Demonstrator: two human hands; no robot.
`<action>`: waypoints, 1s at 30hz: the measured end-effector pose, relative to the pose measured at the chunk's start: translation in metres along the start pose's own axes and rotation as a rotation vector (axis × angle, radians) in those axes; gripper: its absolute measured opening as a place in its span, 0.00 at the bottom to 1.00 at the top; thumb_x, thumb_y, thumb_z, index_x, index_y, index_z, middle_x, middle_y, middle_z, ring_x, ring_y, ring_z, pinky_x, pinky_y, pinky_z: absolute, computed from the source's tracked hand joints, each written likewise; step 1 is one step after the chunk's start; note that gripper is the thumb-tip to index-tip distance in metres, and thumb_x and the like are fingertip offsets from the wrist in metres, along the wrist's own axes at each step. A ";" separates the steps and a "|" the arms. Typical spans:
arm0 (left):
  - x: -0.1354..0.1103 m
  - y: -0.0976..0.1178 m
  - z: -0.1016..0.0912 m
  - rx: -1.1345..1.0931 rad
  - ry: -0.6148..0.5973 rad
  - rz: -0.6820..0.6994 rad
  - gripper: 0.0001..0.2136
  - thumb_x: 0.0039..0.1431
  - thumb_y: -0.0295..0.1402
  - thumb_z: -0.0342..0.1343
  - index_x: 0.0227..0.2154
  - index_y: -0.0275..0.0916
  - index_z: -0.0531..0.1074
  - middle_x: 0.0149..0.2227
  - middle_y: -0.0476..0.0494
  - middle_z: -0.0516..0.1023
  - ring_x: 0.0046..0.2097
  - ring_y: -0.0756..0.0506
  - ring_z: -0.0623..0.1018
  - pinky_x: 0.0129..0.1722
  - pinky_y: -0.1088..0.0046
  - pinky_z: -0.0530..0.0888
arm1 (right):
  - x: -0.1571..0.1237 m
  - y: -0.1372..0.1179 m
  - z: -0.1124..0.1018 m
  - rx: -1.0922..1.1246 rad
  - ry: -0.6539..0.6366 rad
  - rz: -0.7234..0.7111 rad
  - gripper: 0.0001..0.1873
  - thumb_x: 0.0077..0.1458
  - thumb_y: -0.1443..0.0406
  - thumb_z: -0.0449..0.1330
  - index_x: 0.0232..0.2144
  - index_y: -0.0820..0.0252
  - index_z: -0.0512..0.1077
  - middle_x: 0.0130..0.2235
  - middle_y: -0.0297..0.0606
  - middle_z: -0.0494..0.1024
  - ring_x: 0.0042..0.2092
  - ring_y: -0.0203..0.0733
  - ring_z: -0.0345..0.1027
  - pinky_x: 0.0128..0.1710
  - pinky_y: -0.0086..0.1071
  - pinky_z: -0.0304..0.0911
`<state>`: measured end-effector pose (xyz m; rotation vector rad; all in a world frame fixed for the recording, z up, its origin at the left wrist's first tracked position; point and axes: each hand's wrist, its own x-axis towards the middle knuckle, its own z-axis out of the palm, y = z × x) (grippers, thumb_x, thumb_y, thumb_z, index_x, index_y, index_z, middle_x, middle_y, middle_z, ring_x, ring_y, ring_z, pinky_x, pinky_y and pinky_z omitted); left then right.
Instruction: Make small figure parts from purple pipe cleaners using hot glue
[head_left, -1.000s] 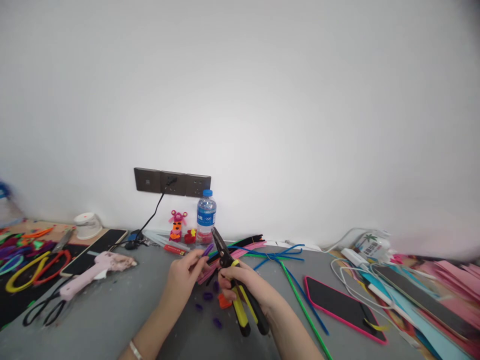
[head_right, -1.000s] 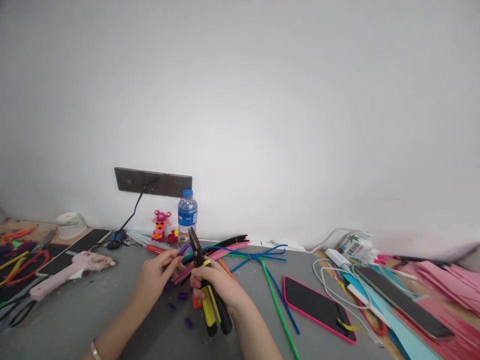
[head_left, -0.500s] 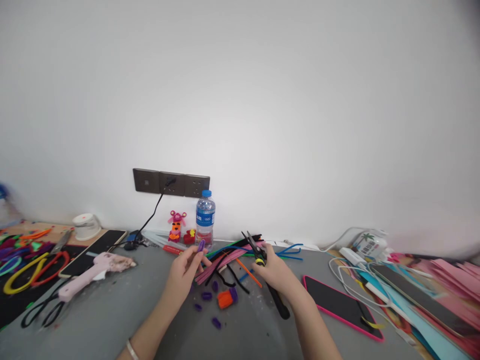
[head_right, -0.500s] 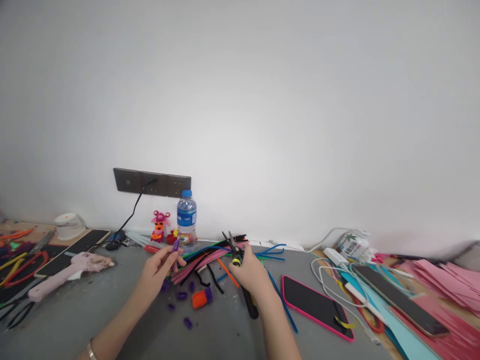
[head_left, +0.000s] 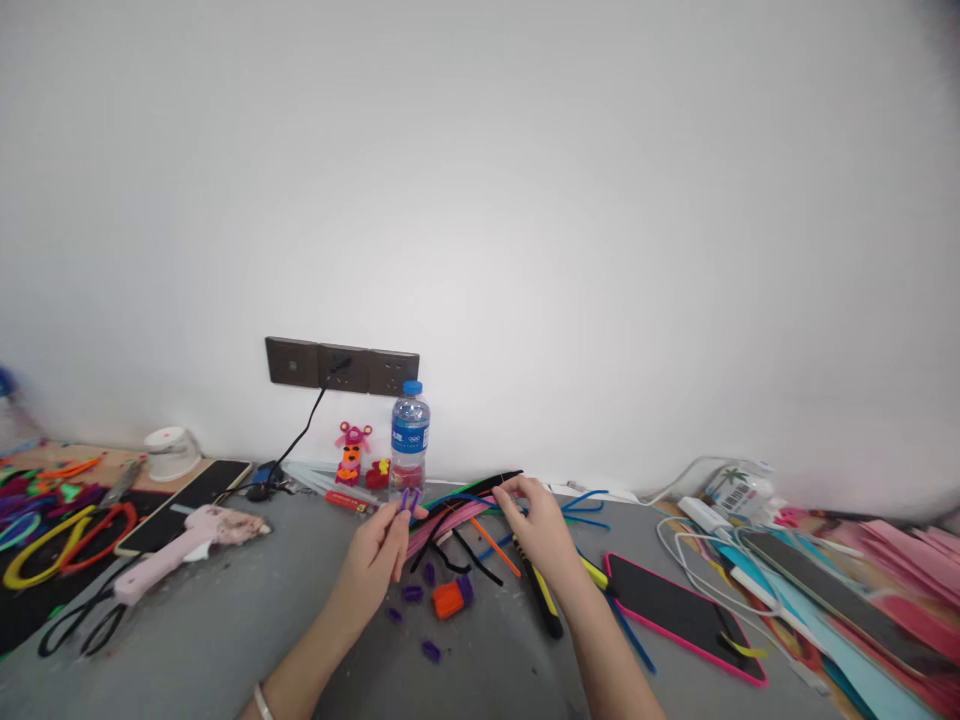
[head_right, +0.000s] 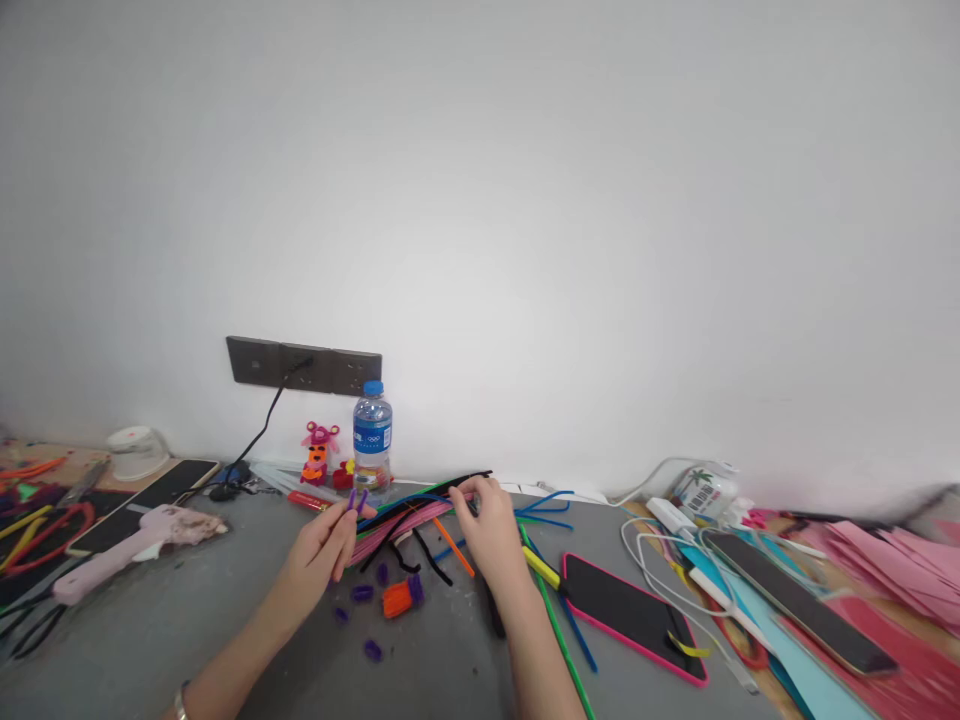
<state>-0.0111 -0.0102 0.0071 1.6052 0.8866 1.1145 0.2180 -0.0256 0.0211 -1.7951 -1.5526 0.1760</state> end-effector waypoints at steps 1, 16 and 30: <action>-0.001 0.000 0.001 0.010 -0.022 0.006 0.19 0.64 0.45 0.44 0.39 0.34 0.71 0.12 0.59 0.57 0.17 0.52 0.59 0.22 0.77 0.60 | -0.001 -0.006 0.001 0.142 -0.055 -0.076 0.16 0.60 0.57 0.51 0.25 0.58 0.66 0.29 0.38 0.71 0.35 0.45 0.65 0.38 0.34 0.59; -0.007 0.009 0.009 0.339 -0.303 0.124 0.14 0.65 0.37 0.44 0.31 0.37 0.73 0.20 0.53 0.67 0.21 0.51 0.66 0.24 0.77 0.62 | -0.025 -0.050 0.015 0.369 -0.506 -0.340 0.17 0.64 0.63 0.50 0.22 0.59 0.59 0.23 0.27 0.60 0.27 0.33 0.52 0.27 0.26 0.47; 0.005 -0.004 -0.003 0.322 0.004 0.113 0.12 0.62 0.38 0.48 0.28 0.40 0.70 0.24 0.50 0.74 0.26 0.48 0.73 0.26 0.77 0.67 | -0.020 -0.042 0.015 0.388 -0.403 -0.277 0.16 0.63 0.60 0.51 0.23 0.58 0.58 0.24 0.27 0.59 0.27 0.34 0.52 0.27 0.27 0.47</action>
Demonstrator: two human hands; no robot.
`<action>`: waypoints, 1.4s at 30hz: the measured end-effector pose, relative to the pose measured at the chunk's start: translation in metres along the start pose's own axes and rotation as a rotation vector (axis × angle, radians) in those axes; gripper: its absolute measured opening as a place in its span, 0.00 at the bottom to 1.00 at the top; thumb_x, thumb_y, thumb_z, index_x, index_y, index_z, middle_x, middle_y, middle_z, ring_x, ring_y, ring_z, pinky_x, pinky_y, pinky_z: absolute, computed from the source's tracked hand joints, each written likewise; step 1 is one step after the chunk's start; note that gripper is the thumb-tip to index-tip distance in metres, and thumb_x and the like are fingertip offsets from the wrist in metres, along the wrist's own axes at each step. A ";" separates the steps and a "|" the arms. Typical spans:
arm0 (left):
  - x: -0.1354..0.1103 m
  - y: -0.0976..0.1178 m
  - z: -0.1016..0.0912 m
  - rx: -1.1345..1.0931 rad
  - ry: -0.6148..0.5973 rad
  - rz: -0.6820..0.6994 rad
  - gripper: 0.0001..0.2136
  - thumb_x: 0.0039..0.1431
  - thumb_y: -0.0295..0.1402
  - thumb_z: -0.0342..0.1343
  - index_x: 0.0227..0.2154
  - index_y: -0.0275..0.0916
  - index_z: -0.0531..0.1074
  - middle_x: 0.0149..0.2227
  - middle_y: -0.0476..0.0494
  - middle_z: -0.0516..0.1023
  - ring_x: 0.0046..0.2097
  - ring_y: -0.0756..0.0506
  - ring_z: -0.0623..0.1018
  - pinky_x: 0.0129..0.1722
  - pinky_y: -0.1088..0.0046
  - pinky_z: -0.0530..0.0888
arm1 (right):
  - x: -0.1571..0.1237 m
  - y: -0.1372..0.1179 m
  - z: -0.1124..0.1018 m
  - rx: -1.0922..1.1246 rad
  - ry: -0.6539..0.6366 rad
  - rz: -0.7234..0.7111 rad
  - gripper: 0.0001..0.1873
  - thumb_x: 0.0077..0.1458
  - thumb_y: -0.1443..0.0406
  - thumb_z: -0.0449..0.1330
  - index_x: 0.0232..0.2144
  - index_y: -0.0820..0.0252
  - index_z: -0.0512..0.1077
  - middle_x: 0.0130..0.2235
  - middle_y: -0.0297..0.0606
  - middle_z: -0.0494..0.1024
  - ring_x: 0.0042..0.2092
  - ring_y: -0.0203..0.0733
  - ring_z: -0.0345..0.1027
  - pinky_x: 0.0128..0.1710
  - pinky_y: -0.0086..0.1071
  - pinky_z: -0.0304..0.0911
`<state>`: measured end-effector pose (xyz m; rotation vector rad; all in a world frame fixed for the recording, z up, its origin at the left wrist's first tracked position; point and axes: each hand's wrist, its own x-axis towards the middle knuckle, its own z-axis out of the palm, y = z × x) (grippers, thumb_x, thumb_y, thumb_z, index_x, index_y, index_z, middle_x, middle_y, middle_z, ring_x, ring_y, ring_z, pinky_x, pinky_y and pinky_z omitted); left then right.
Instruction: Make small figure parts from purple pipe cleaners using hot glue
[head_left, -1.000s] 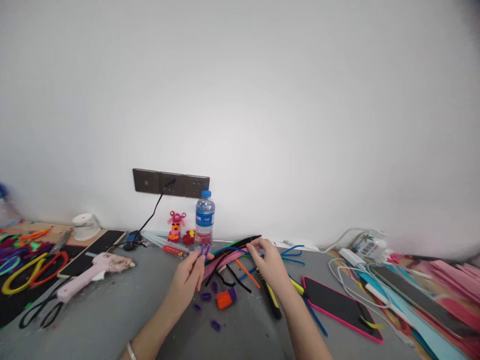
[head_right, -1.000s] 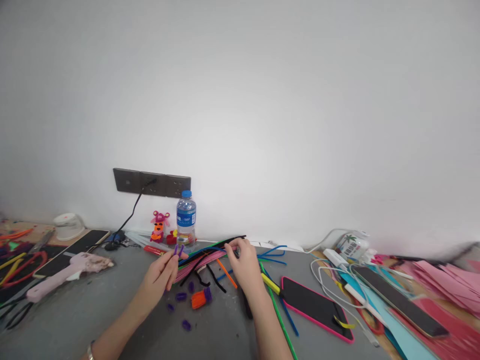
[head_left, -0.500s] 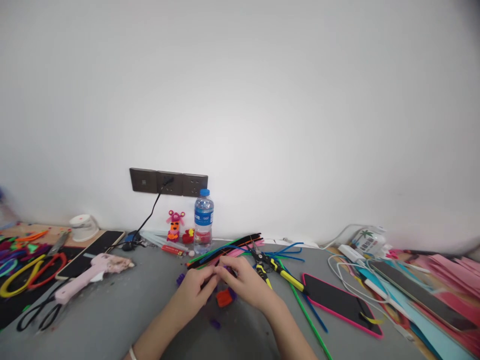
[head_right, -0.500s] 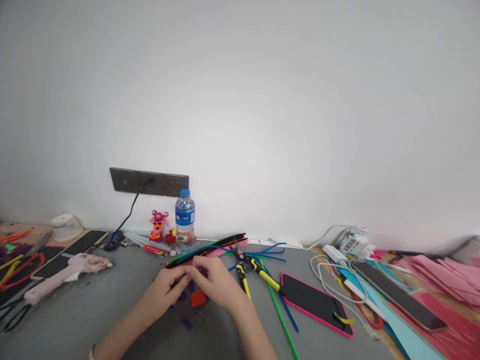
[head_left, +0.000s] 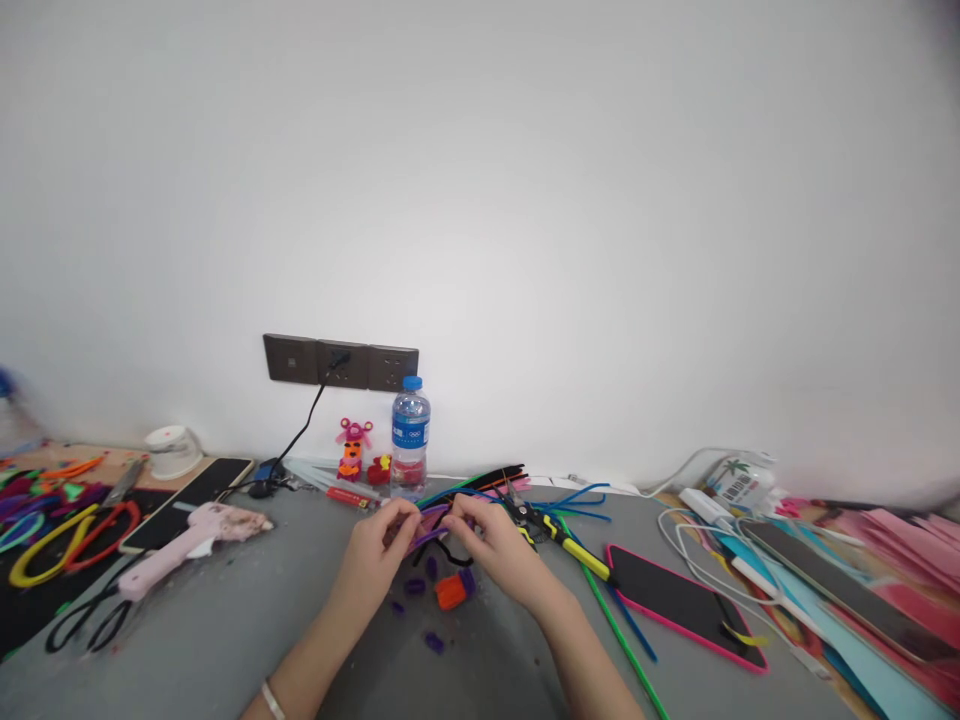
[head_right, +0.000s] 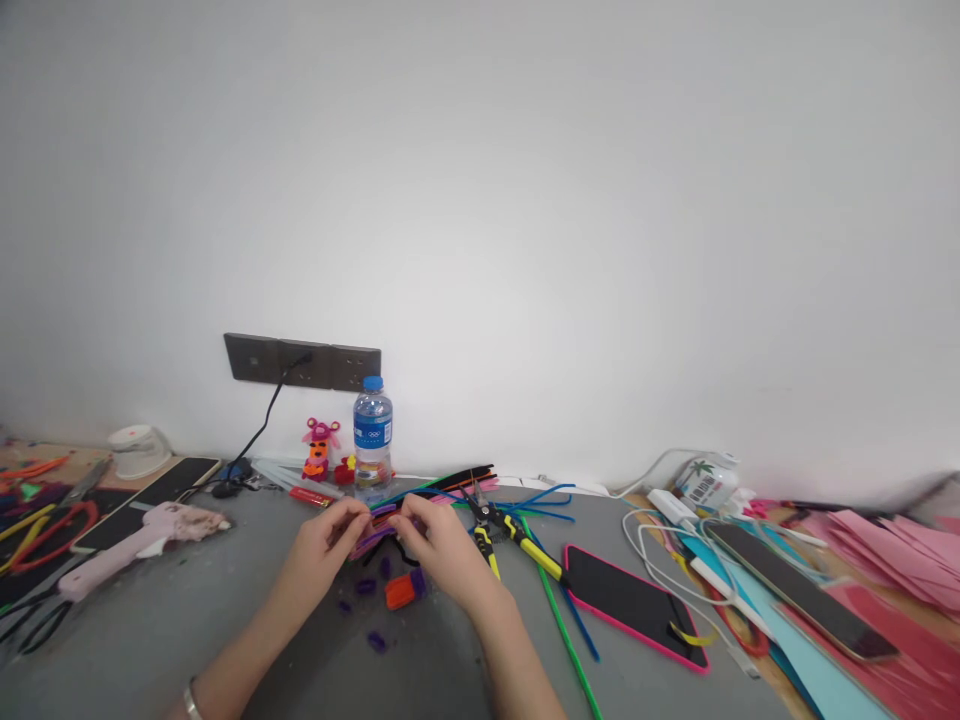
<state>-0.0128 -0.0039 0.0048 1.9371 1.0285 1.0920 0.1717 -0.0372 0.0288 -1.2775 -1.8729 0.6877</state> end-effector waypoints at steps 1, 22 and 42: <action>0.001 -0.001 -0.001 -0.006 0.029 0.004 0.11 0.62 0.38 0.48 0.29 0.40 0.71 0.25 0.50 0.74 0.27 0.48 0.73 0.27 0.77 0.67 | 0.000 0.001 -0.002 0.007 0.015 0.001 0.15 0.62 0.61 0.51 0.23 0.58 0.59 0.24 0.27 0.60 0.28 0.34 0.53 0.27 0.27 0.47; 0.004 -0.012 0.001 0.126 0.176 0.049 0.05 0.56 0.34 0.52 0.28 0.40 0.70 0.25 0.51 0.71 0.24 0.50 0.70 0.22 0.77 0.64 | 0.010 0.058 0.006 -0.049 0.382 0.024 0.13 0.49 0.71 0.54 0.38 0.59 0.73 0.41 0.42 0.77 0.44 0.48 0.69 0.48 0.43 0.62; 0.002 -0.003 -0.007 0.161 -0.017 0.214 0.02 0.55 0.32 0.58 0.30 0.40 0.73 0.31 0.48 0.75 0.35 0.46 0.73 0.36 0.72 0.69 | 0.010 0.009 0.006 0.636 0.124 0.126 0.16 0.48 0.53 0.65 0.30 0.60 0.76 0.25 0.34 0.77 0.28 0.38 0.69 0.32 0.32 0.65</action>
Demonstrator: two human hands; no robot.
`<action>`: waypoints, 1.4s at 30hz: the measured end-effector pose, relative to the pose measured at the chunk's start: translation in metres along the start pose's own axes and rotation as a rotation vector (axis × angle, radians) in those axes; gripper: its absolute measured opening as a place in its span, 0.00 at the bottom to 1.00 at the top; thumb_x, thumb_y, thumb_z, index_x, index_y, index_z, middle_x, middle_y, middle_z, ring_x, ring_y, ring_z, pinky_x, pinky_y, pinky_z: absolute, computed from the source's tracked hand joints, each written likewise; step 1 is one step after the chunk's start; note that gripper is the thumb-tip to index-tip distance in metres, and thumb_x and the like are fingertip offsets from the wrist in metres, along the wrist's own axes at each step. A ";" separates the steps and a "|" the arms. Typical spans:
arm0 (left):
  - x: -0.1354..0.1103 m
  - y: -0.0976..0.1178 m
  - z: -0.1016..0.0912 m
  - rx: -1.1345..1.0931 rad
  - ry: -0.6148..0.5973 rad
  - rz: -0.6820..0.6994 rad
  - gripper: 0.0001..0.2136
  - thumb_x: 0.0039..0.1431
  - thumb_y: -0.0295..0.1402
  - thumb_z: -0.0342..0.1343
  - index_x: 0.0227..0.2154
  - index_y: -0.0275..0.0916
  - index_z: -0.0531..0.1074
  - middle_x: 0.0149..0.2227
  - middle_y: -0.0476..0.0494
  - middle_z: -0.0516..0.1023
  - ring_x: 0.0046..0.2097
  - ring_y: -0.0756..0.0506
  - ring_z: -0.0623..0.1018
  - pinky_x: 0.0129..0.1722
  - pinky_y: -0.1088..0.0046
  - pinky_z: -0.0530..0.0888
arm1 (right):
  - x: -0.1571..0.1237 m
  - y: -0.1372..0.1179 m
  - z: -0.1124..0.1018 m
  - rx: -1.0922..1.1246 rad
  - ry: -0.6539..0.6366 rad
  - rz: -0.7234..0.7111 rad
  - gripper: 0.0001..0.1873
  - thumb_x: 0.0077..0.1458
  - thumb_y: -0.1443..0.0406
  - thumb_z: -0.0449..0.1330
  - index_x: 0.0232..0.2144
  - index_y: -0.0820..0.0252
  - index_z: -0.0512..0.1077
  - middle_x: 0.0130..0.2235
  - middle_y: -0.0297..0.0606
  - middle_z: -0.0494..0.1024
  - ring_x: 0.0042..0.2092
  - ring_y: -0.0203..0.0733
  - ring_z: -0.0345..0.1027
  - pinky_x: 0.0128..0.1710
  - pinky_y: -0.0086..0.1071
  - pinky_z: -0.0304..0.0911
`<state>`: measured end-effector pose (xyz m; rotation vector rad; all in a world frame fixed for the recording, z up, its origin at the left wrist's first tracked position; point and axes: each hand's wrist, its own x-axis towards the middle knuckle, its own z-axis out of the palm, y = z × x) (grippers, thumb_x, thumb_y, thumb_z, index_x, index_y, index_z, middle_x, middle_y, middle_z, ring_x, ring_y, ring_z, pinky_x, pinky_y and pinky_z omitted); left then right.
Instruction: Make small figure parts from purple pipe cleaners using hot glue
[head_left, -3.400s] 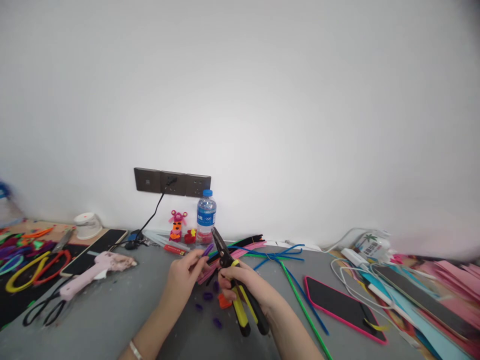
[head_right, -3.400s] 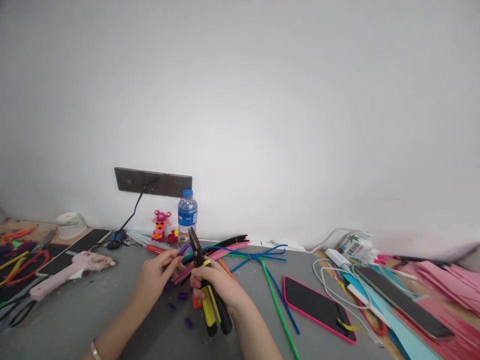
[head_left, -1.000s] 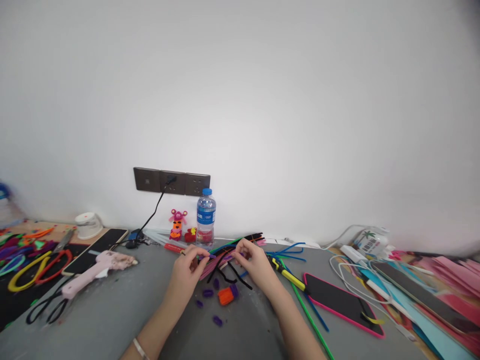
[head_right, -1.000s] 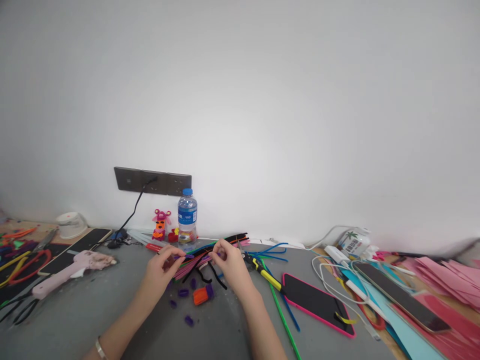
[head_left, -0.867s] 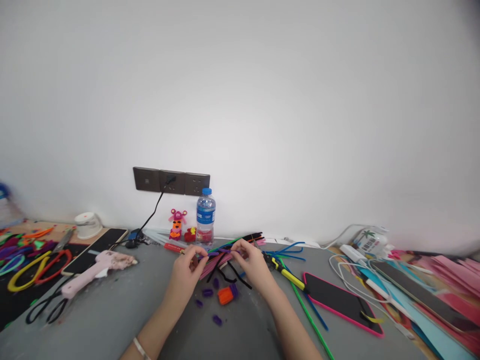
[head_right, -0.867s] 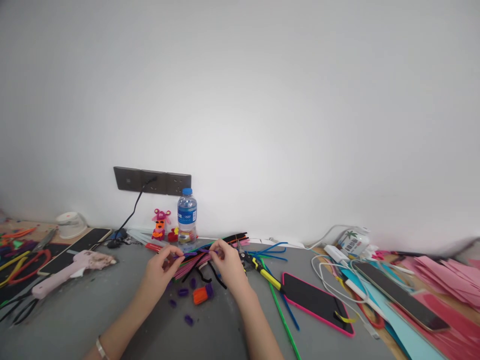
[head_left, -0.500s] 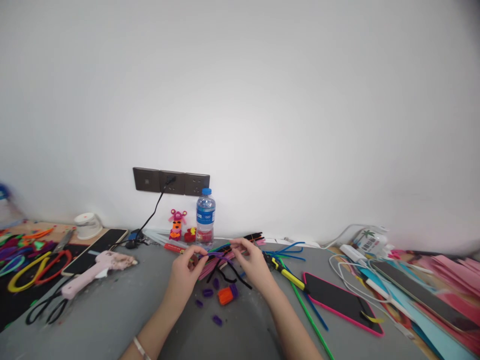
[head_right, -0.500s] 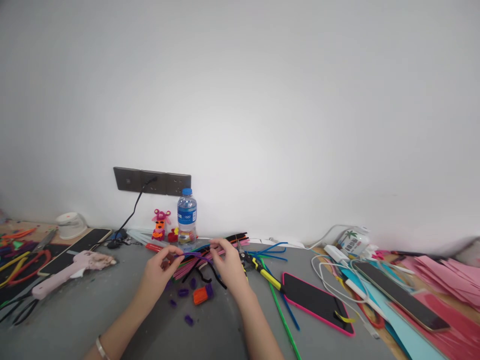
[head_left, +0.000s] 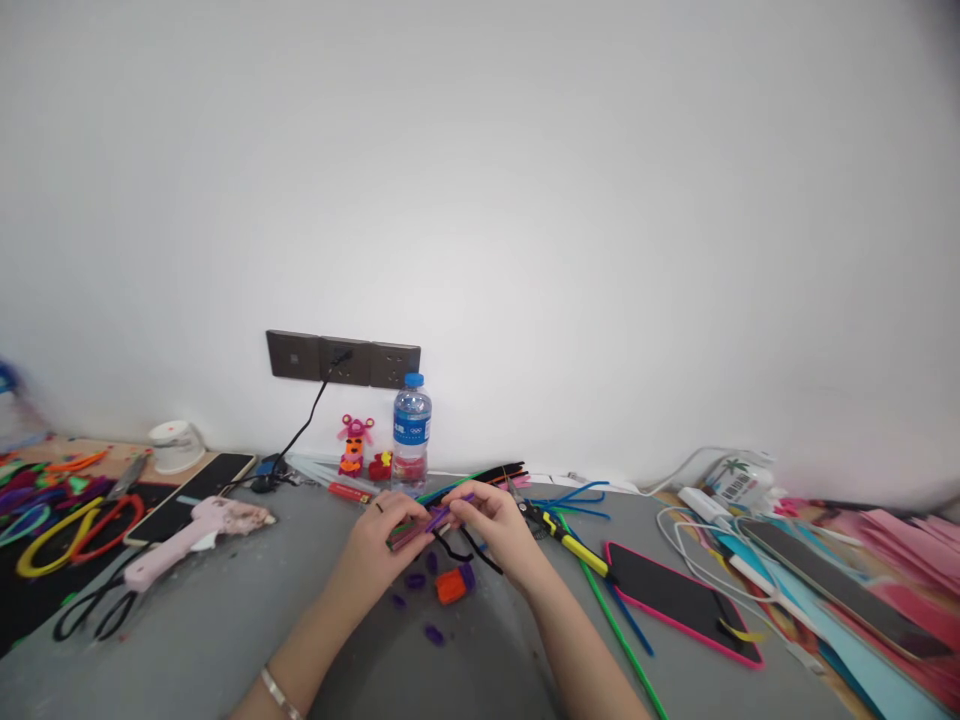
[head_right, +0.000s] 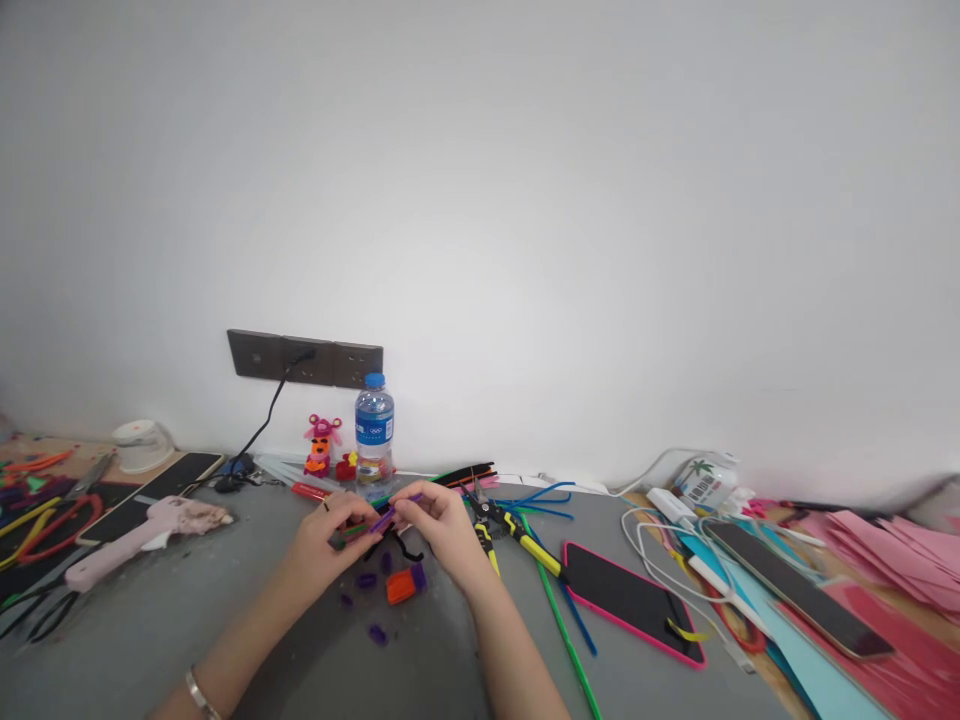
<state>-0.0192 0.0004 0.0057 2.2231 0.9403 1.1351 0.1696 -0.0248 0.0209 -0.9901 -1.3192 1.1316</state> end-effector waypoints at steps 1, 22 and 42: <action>0.001 -0.001 -0.005 0.033 -0.033 0.037 0.02 0.54 0.32 0.59 0.28 0.41 0.73 0.32 0.48 0.75 0.38 0.45 0.72 0.39 0.70 0.69 | 0.001 -0.001 -0.001 -0.020 0.039 -0.016 0.16 0.48 0.52 0.65 0.29 0.60 0.76 0.23 0.34 0.76 0.27 0.39 0.68 0.31 0.32 0.64; -0.012 -0.019 -0.031 0.199 -0.547 -0.070 0.07 0.42 0.24 0.63 0.23 0.44 0.79 0.64 0.46 0.61 0.67 0.31 0.50 0.62 0.43 0.48 | 0.006 0.009 -0.016 0.065 0.272 -0.016 0.17 0.43 0.53 0.68 0.28 0.59 0.72 0.25 0.33 0.73 0.28 0.38 0.66 0.31 0.31 0.64; 0.005 0.005 -0.010 -0.199 -0.133 -0.174 0.02 0.52 0.28 0.55 0.30 0.39 0.73 0.29 0.49 0.77 0.33 0.46 0.75 0.33 0.75 0.69 | -0.003 0.000 0.017 -0.019 -0.122 0.079 0.12 0.48 0.58 0.65 0.27 0.61 0.71 0.25 0.33 0.75 0.27 0.36 0.68 0.31 0.31 0.64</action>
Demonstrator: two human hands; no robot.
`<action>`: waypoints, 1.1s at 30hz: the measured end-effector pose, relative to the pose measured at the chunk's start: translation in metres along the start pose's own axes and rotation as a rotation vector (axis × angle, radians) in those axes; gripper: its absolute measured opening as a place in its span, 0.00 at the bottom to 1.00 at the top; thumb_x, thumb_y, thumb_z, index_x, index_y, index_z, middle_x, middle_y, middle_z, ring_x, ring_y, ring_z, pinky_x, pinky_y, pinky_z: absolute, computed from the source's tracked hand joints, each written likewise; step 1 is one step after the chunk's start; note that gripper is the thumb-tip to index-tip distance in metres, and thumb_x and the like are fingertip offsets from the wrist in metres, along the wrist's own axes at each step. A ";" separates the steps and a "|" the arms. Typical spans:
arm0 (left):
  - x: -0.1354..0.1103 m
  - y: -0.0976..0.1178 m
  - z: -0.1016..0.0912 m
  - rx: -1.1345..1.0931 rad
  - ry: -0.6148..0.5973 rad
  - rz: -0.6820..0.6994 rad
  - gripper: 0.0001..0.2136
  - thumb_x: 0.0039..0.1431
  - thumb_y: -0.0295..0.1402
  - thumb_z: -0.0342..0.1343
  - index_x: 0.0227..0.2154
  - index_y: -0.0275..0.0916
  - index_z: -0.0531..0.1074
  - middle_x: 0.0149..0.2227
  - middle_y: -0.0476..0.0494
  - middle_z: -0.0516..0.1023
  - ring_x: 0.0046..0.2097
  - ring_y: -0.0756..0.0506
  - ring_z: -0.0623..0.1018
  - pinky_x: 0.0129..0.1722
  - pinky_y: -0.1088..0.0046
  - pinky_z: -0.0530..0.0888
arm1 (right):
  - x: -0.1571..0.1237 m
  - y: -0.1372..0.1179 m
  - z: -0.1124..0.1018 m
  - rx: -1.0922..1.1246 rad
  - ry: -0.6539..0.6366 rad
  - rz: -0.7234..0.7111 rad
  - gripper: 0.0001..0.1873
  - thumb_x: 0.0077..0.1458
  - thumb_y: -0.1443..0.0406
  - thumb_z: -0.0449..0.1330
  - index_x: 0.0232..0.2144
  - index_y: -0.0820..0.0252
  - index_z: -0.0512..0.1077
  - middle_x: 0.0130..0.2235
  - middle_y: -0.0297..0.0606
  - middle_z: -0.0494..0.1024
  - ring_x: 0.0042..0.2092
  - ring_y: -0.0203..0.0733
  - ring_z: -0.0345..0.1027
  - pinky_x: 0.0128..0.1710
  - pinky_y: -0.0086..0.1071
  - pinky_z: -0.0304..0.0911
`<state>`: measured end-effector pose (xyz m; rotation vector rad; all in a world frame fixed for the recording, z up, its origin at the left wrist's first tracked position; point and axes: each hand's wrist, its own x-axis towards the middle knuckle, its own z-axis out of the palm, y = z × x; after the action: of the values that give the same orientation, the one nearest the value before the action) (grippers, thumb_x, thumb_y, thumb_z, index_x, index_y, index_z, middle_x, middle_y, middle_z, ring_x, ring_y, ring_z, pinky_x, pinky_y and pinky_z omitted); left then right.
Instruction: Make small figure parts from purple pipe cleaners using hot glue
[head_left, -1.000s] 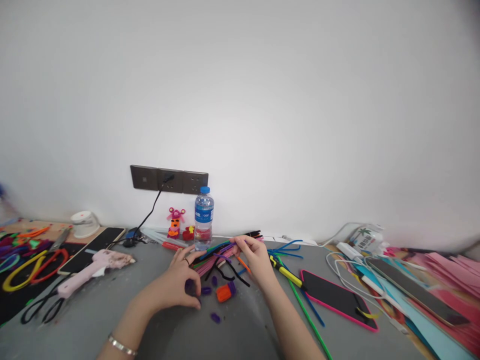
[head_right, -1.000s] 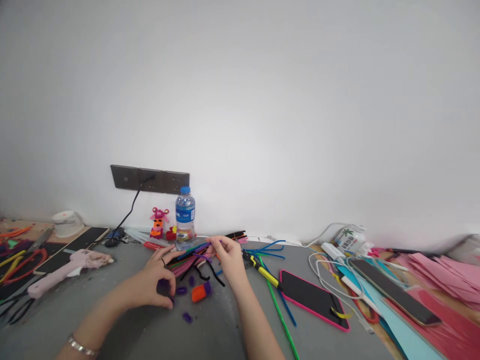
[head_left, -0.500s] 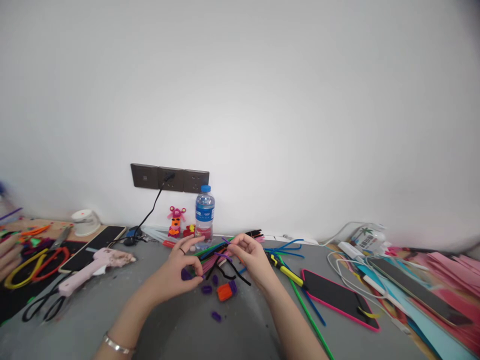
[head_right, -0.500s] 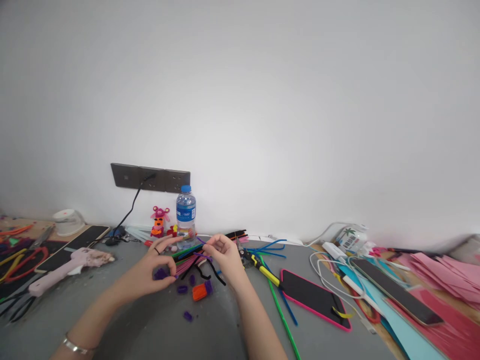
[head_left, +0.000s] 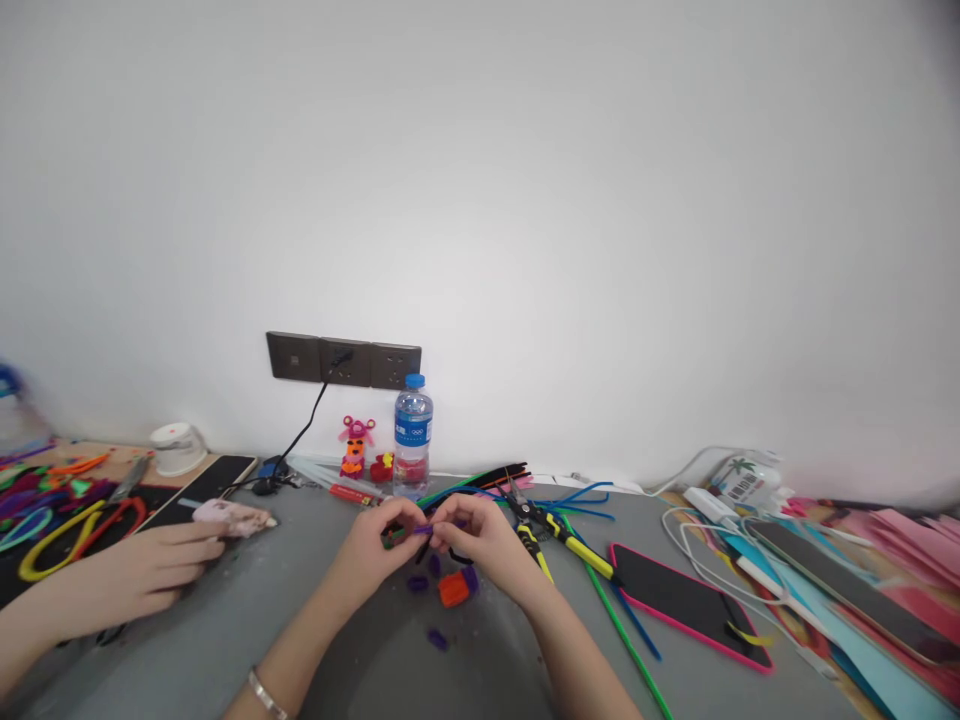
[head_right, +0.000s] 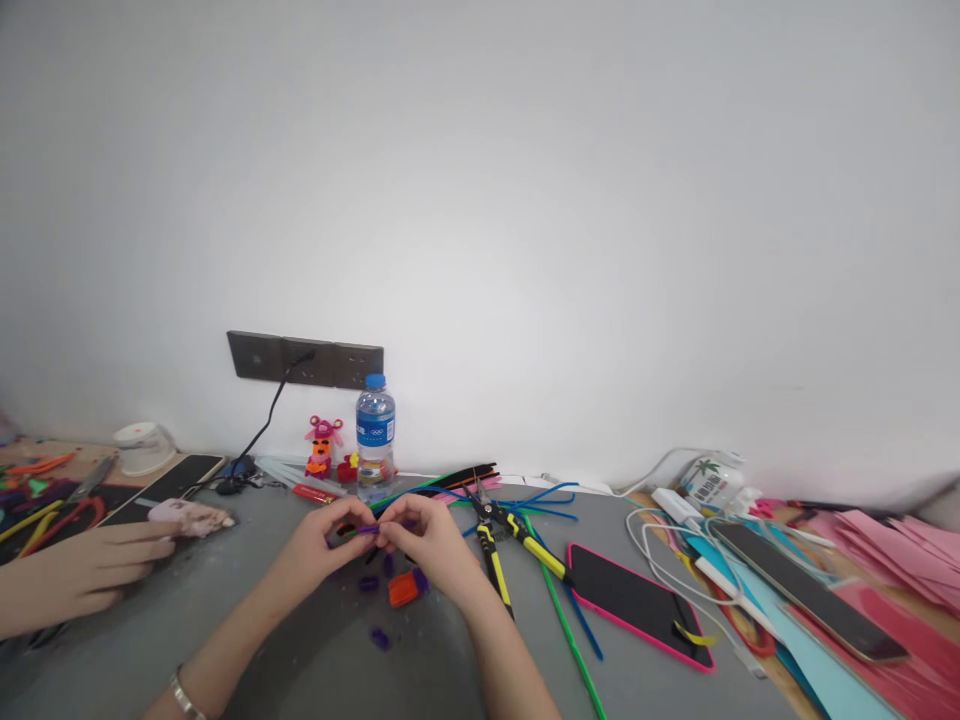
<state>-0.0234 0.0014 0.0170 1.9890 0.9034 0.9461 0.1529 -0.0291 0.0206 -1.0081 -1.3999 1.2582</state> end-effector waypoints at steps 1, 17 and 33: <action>0.000 0.001 -0.001 -0.006 0.010 0.000 0.02 0.52 0.28 0.56 0.29 0.39 0.73 0.29 0.49 0.77 0.33 0.46 0.75 0.34 0.74 0.69 | 0.000 0.000 0.001 -0.015 0.004 0.002 0.13 0.48 0.57 0.65 0.27 0.61 0.70 0.25 0.32 0.74 0.26 0.35 0.67 0.30 0.30 0.63; -0.001 -0.001 0.004 -0.158 0.066 -0.039 0.05 0.53 0.32 0.56 0.33 0.38 0.72 0.28 0.48 0.73 0.31 0.47 0.72 0.32 0.74 0.68 | -0.003 -0.001 0.002 -0.070 -0.016 0.006 0.17 0.54 0.53 0.59 0.27 0.59 0.63 0.19 0.23 0.58 0.21 0.30 0.50 0.20 0.25 0.46; 0.002 -0.017 0.011 -0.513 0.119 -0.121 0.09 0.49 0.34 0.63 0.32 0.39 0.72 0.30 0.49 0.75 0.34 0.48 0.75 0.35 0.75 0.73 | -0.004 0.005 0.003 -0.099 -0.064 0.000 0.07 0.58 0.63 0.55 0.30 0.60 0.65 0.21 0.27 0.66 0.22 0.32 0.59 0.24 0.25 0.56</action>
<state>-0.0178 0.0081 -0.0014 1.4425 0.7424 1.1060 0.1509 -0.0328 0.0147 -1.0429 -1.5235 1.2411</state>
